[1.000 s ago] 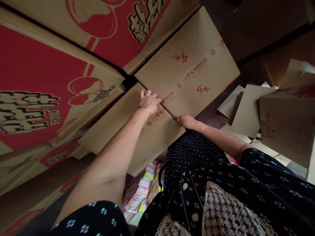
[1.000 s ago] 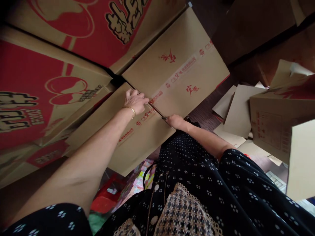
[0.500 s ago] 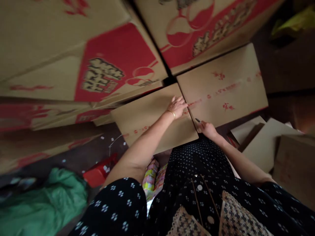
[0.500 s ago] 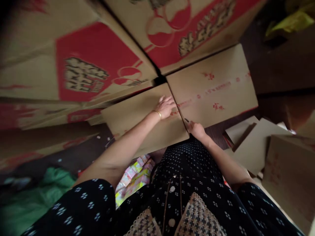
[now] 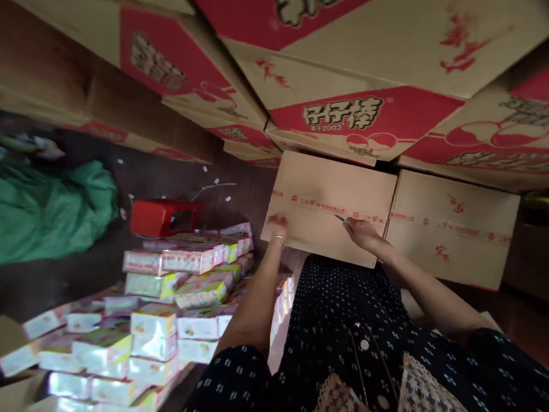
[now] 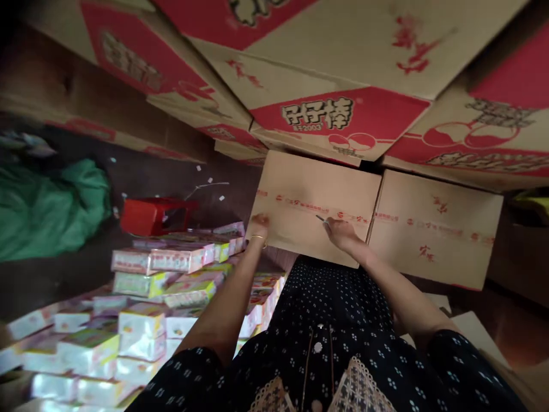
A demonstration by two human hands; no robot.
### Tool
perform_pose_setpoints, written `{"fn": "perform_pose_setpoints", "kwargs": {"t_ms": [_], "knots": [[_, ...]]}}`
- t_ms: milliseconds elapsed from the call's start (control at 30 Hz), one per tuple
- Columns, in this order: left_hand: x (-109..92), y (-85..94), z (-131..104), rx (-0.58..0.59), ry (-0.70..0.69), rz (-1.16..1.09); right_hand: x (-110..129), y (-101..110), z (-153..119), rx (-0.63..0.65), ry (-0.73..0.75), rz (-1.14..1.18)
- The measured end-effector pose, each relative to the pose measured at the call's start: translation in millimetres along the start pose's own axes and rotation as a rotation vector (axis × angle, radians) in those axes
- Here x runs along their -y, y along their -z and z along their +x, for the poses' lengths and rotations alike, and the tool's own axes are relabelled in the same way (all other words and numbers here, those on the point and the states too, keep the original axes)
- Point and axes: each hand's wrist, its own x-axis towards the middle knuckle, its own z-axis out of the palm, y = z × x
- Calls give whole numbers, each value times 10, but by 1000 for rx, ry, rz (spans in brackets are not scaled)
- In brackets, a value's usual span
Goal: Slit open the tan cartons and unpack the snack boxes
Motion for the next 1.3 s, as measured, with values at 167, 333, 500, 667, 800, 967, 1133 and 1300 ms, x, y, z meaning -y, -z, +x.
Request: {"fn": "perform_pose_setpoints", "kwargs": {"t_ms": [167,333,500,667,800,967,1133,1300], "knots": [[-47,-4,5,-87,126,-114,897,411,477,15,123,-212],[153,168,7,-23,6,-134,1534,613,984,-11,247,-407],[231,339,169,38,17,-202,2062,851,1359,15,302,-589],[348,467,498,223,-29,-254,2513,1013,1588,64,335,-787],[367,465,540,234,-57,-267,2726,993,1778,89,402,-982],[303,465,424,176,-64,-277,2970,928,2014,124,499,-1136],[279,468,382,189,-53,-310,3153,849,2213,217,628,-1335],[273,449,404,190,-52,-316,3159,806,2315,273,660,-1417]]}}
